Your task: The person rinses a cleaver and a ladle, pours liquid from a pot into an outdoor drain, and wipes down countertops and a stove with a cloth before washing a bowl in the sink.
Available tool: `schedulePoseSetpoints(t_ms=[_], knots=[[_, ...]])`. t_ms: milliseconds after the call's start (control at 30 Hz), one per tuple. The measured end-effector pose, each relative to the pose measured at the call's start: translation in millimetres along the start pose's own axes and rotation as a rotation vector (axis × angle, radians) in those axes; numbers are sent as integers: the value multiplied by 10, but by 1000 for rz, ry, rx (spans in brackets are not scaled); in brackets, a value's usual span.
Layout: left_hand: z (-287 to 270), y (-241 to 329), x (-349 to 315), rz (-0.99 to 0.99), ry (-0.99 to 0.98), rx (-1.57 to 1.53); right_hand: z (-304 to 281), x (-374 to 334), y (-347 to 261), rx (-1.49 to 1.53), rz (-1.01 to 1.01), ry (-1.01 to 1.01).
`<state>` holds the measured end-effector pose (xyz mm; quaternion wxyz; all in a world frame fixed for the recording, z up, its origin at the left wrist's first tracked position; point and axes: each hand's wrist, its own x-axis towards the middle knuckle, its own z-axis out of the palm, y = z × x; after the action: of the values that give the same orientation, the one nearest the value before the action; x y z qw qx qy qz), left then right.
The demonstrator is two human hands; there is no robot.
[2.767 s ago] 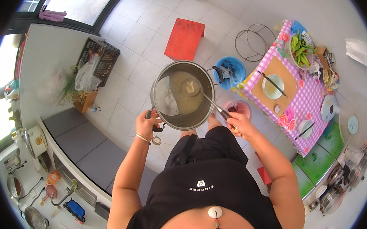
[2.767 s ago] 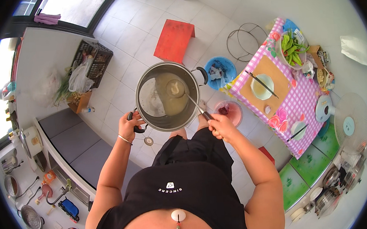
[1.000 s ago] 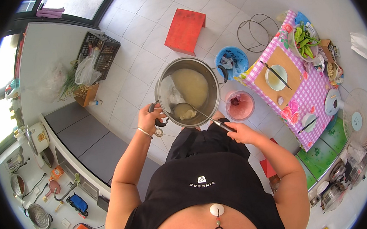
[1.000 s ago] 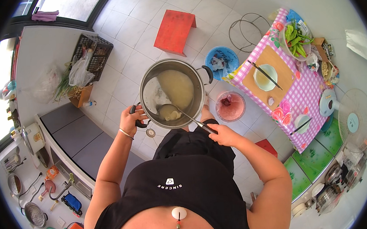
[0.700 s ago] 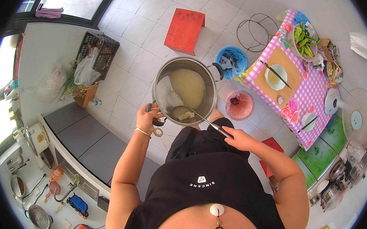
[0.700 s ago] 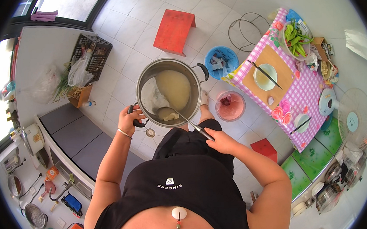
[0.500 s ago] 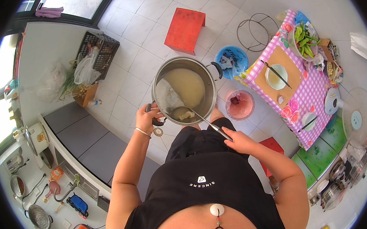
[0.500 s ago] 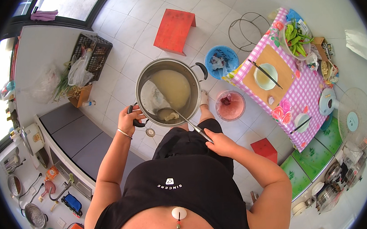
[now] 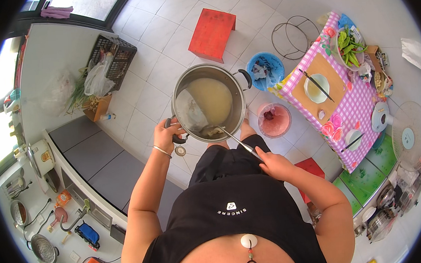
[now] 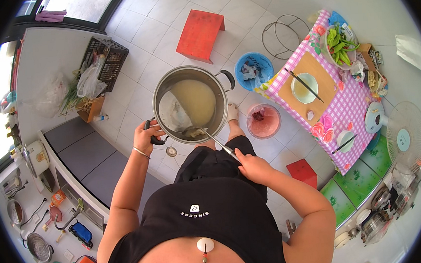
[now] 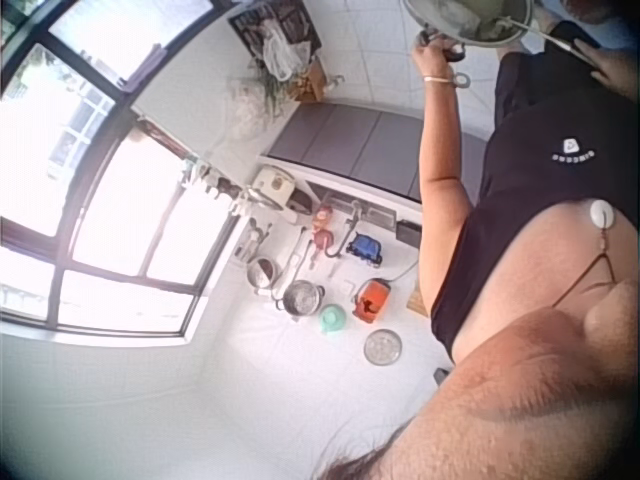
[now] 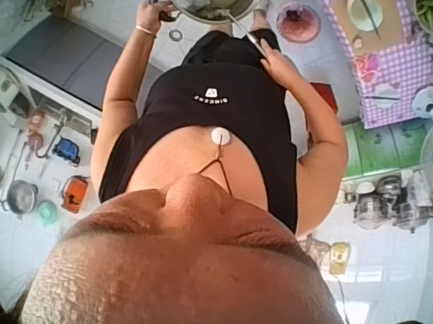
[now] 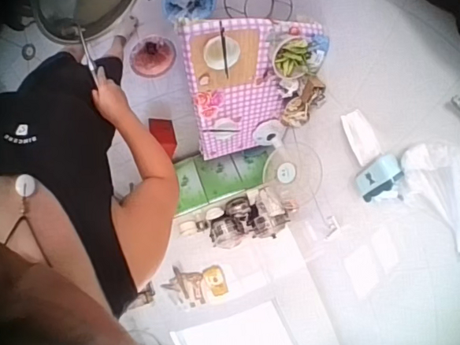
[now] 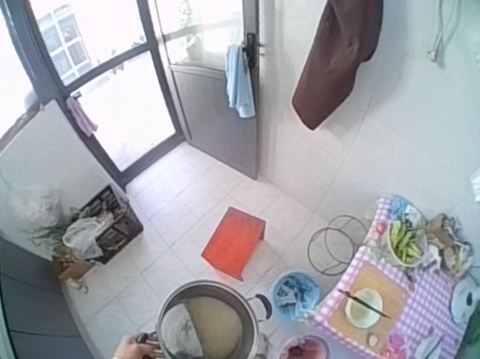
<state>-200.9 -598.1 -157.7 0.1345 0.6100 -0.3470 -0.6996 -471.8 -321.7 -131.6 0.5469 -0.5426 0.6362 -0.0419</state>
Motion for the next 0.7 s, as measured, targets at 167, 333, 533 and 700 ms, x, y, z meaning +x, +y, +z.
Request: schedulePoseSetpoints(t_ms=[167,333,533,700], knots=[[35,5,-9,4,13,-17,8,-48,1,-75,0,18],[56,13,12,-2,14,-18,-9,-50,16,-23,-8,29],[71,17,40,-12,19,15,-48,4,13,242,-52,136],[100,23,54,-3,1,36,-398,84,-76,1010,290,-183]])
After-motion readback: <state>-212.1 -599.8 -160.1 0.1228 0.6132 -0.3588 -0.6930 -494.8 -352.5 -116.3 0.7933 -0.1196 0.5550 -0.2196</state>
